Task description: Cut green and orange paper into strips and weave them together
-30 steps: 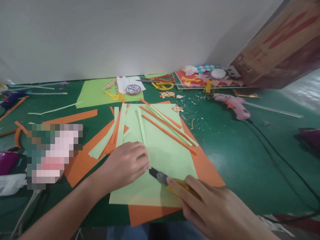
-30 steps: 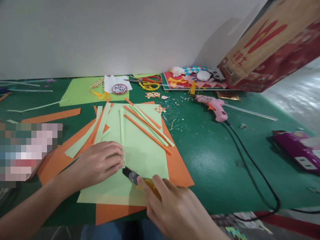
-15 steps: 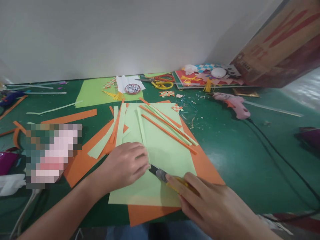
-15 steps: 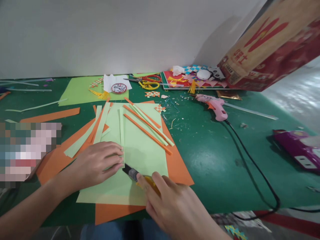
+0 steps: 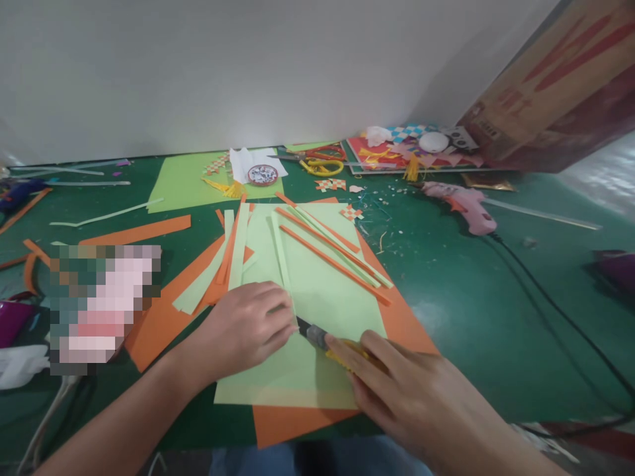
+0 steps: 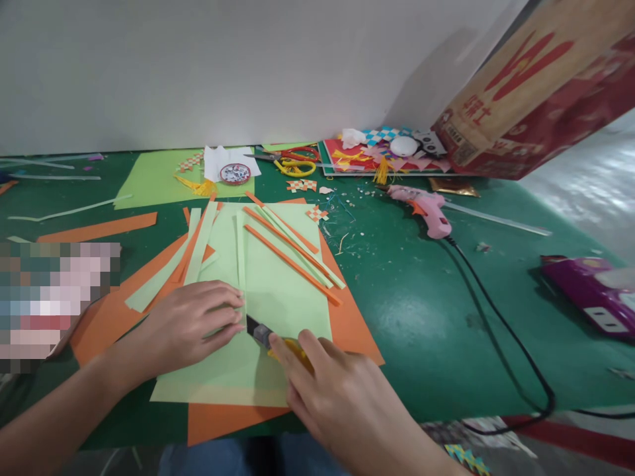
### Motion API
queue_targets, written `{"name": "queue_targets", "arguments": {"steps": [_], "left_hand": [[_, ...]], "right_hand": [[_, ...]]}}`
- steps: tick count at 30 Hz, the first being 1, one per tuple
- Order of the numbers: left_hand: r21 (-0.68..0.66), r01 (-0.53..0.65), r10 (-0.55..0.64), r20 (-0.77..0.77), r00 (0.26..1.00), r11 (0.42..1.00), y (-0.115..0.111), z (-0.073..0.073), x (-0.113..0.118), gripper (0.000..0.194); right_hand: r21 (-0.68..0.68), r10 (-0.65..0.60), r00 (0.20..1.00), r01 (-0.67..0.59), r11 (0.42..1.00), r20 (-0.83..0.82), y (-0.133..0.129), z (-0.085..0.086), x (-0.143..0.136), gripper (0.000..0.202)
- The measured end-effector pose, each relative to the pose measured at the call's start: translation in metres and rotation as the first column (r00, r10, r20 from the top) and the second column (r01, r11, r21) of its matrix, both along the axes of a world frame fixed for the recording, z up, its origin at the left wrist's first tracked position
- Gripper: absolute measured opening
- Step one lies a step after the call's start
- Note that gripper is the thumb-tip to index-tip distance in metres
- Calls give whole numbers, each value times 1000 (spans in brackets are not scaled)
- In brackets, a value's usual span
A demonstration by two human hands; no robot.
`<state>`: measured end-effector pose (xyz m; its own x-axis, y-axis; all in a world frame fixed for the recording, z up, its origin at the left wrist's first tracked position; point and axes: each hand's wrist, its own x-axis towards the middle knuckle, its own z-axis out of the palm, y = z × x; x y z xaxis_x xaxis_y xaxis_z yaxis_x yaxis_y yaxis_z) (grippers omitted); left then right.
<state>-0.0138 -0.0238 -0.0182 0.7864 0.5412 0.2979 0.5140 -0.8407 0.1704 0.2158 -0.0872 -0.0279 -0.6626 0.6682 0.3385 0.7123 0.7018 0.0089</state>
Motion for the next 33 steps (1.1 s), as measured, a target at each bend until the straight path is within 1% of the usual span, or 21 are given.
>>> {"name": "queue_targets", "arguments": {"steps": [4,10,13,15,17,20,21,24,28,33], "left_hand": [[8,-1,1,-14,1000,1000,0,0,0,23],[20,-7,7,-17,1000,1000,-1,-1,-1,24],[-22,-8,8,7,1000,1000,2,-2,-3,25],[-54,-29,30,21,999,998,5,-4,-4,26],[-55,-74,76,28,997,996,7,-7,-5,32],[-31,-159,161,36,986,987,8,-11,-7,54],[-26,-180,181,40,983,983,8,-12,-7,58],[-30,-214,215,35,976,976,6,-12,-6,56],[-79,-232,233,6,972,969,4,-9,-5,53],[-116,-234,234,-11,972,965,5,-8,-5,51]], "right_hand": [[12,1,1000,-1,1000,8,2,1,0,35],[-19,10,1000,-9,1000,27,3,0,0,35],[-11,14,1000,-13,1000,19,2,-1,0,35],[-2,11,1000,-11,1000,11,1,-1,0,35],[4,13,1000,-13,1000,-1,1,-1,-1,35],[8,22,1000,-22,1000,1,2,-1,0,34],[9,21,1000,-21,1000,4,2,0,0,34],[3,18,1000,-18,1000,10,2,0,-1,35],[-2,3,1000,-3,1000,-6,2,0,-1,33],[-16,1,1000,-1,1000,21,3,-1,-1,33]]}}
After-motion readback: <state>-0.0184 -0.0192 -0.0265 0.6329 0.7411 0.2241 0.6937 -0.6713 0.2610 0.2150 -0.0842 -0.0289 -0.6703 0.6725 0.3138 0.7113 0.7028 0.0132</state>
